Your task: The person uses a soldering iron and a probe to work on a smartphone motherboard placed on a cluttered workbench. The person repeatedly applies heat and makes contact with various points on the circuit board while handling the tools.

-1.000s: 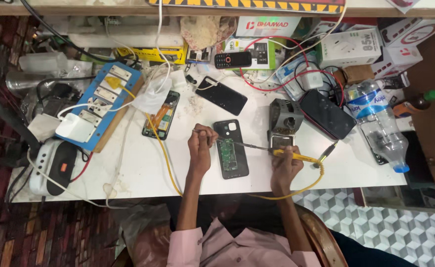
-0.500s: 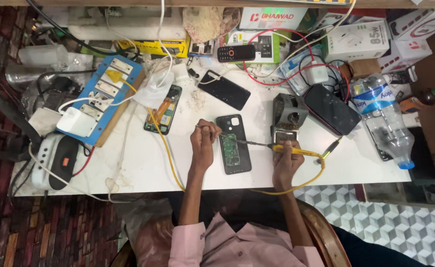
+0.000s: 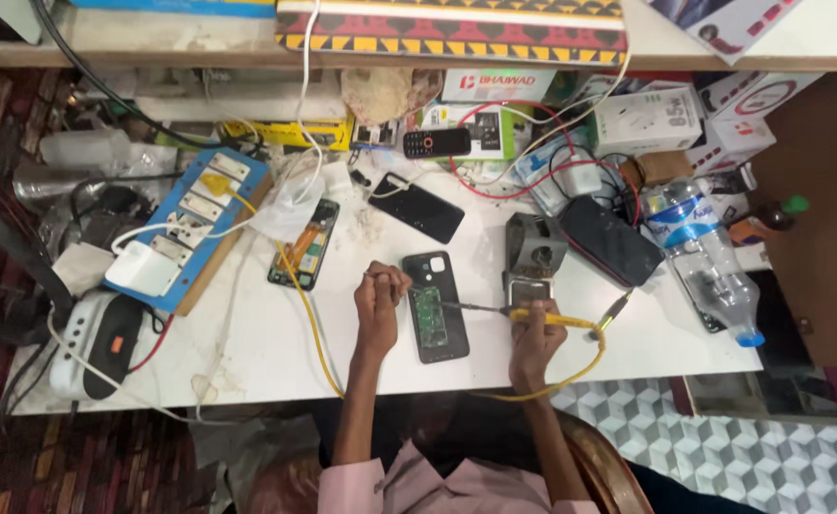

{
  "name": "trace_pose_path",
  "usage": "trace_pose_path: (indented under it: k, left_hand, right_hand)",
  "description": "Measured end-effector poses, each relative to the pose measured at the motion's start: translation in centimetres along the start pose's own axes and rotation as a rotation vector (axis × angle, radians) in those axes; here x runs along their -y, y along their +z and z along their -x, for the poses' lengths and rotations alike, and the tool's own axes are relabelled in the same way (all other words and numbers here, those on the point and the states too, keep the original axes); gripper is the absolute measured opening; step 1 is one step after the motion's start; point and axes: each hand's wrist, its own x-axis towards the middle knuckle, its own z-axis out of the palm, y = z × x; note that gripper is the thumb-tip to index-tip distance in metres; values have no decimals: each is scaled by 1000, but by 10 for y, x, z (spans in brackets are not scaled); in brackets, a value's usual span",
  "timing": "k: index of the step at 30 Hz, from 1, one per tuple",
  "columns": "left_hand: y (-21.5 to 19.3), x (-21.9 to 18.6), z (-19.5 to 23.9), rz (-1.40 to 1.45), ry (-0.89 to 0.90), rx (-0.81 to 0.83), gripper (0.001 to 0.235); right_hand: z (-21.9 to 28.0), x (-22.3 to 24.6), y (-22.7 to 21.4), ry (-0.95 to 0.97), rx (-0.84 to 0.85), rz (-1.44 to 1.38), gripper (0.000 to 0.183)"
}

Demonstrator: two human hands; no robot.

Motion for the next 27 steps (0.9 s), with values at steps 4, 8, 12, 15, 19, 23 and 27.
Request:
trace_pose_path:
  k: [4,8,12,15,19,23,27]
  left_hand:
    - [0,3,1,15,15,9,33]
    - [0,0,-2,11,-19,-17,35]
    - [18,-40,-3,-29,5,-50,38]
    - [40,-102,7,-23,127,68,41]
    - [64,-191,34,-57,546,350,40]
    - [75,-205,36,-95,497,356,30]
    - [70,-131,10,-62,214,60,25]
  right_hand:
    - [-1,1,-2,1,18,16,22]
    - [0,-4,-4,34,14,13,21]
    - [-1,-10,-4,40,-7,9,20]
    - [1,-9,-9,8,46,-13,21]
    - [-2,-7,-3,-16,40,65,21]
    - [-2,0,0,-35,56,51,21]
    - [0,4,2,-31,78,12,21]
